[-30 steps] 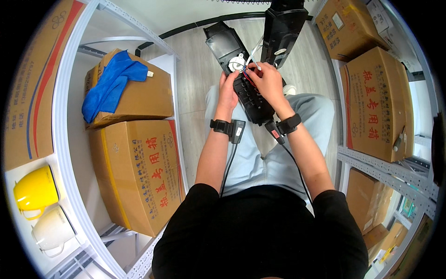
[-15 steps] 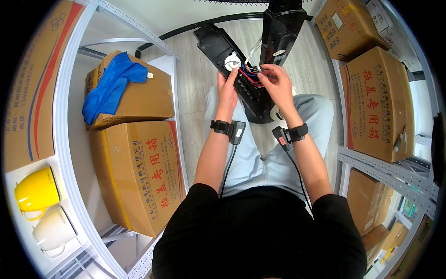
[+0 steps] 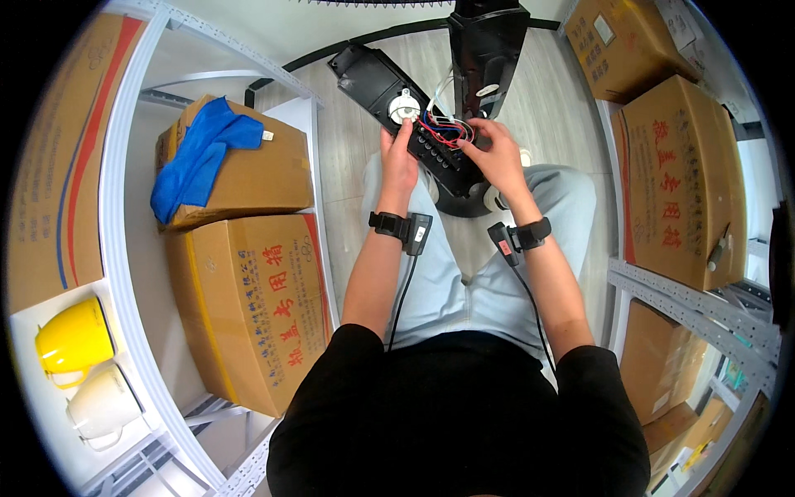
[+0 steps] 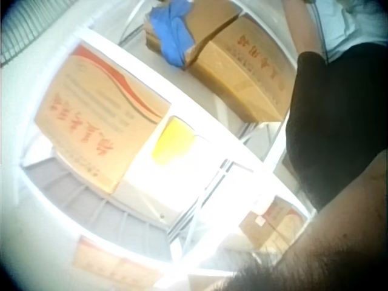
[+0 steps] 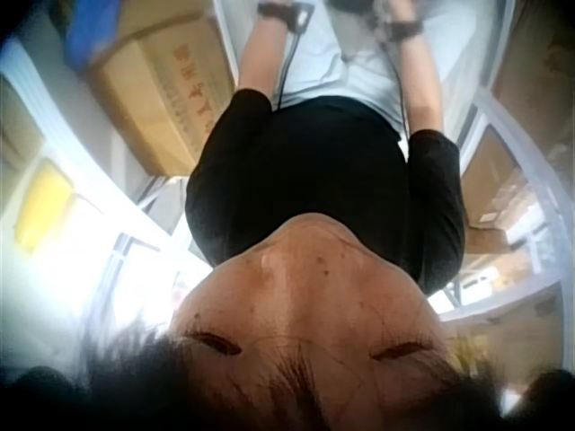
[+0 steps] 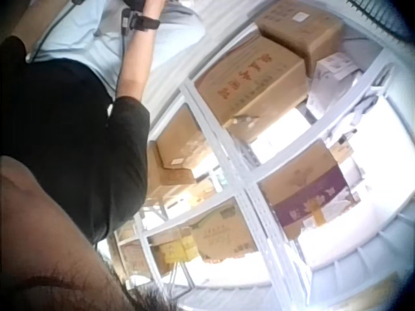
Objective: The person sits on the floor and uses a screwdriver to connect wires inside the base of a standing fan. They then close the fan's base cover and adjust the fan's position.
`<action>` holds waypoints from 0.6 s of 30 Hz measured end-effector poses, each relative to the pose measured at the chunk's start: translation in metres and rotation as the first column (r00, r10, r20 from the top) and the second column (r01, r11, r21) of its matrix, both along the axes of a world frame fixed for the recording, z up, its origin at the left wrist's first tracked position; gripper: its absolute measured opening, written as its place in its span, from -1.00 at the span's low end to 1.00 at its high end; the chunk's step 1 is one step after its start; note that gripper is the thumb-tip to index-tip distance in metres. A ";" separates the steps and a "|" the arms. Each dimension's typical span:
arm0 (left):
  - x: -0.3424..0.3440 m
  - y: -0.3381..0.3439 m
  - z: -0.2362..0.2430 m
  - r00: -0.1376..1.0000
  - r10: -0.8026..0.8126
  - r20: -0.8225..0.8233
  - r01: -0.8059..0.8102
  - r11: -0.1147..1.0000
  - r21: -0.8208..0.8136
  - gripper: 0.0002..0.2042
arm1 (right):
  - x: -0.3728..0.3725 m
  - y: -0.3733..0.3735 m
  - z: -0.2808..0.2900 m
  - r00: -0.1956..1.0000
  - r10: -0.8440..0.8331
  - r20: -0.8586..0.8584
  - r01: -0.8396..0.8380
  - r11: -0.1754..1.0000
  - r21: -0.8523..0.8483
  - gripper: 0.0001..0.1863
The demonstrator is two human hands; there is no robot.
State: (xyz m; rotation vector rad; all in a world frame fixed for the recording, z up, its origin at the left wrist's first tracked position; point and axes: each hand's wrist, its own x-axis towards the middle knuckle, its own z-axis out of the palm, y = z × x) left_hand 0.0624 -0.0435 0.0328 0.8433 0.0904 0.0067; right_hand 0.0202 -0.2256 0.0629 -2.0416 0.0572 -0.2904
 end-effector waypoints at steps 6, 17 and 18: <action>-0.003 -0.004 0.005 1.000 -0.020 -0.002 0.020 1.000 0.004 -0.64 | -0.001 0.004 0.005 0.997 0.042 -0.067 -0.043 0.999 -0.007 -0.68; -0.004 -0.004 0.008 0.999 -0.035 0.028 0.036 0.999 -0.036 -0.63 | -0.012 0.011 -0.007 0.998 0.059 0.008 -0.058 0.997 -0.057 -0.77; -0.003 -0.003 0.006 0.999 -0.041 0.031 0.043 0.998 -0.050 -0.63 | -0.013 0.014 -0.008 0.997 0.047 0.067 -0.039 0.993 -0.111 -0.77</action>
